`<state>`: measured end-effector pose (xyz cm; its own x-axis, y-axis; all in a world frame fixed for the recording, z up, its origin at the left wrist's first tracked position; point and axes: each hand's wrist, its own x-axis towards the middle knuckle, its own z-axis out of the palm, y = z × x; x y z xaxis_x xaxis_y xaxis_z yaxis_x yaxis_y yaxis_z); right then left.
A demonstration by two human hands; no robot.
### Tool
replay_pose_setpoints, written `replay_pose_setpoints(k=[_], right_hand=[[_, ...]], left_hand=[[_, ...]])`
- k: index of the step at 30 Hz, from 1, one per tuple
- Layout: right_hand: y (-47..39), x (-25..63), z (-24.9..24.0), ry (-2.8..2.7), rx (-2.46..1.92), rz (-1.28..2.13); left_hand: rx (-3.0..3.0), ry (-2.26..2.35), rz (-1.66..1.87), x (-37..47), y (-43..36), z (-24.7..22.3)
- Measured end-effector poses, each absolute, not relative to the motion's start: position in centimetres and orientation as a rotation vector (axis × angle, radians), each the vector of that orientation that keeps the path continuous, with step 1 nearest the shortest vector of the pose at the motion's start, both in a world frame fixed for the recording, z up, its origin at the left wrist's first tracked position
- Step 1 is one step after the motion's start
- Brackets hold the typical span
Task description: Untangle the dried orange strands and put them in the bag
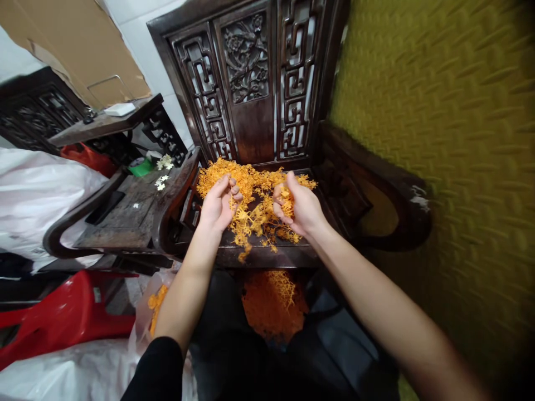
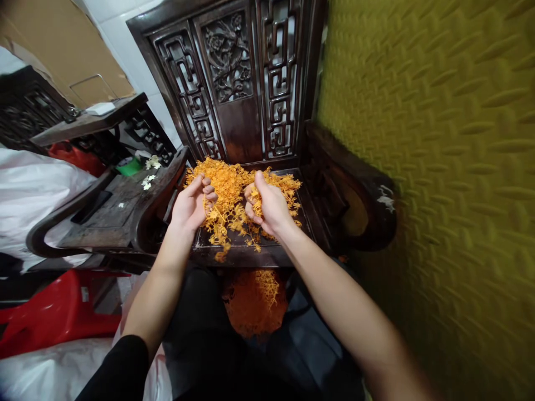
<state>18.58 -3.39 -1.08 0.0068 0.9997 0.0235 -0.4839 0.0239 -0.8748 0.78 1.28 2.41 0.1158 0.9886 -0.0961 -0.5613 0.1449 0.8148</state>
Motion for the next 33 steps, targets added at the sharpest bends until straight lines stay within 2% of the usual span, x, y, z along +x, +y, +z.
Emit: replay_pose_setpoints(k=[7, 9, 13, 18, 21, 28, 33], right_hand=[[-3.9, 18.5, -1.0, -0.994, -0.814, 1.498], [-4.2, 17.6, -1.3, -1.151, -0.883, 1.388], [-4.3, 16.0, -1.9, -1.515, -1.071, 0.95], [-3.2, 18.4, -1.6, -0.988, -1.009, 0.755], [-2.8, 20.3, -1.0, -0.876, -0.972, 0.769], [-4.4, 18.8, -0.9, -1.263, -0.958, 0.904], [-5.1, 16.0, -1.4, -1.777, -0.949, 0.516]], left_hand=[[0.633, 0.641, 1.326, 1.3, 1.3, 2.1], [0.652, 0.669, 1.369, 1.9, 1.1, 1.8], [0.688, 0.704, 1.438, 2.2, 1.3, 1.7], [0.511, 0.842, 1.657, -0.7, 3.1, 1.9], [0.478, 0.808, 1.644, -2.1, 3.5, 1.8], [0.629, 0.668, 1.47, -0.7, 2.2, 1.3], [0.743, 0.68, 1.453, 1.5, 0.5, 1.0]])
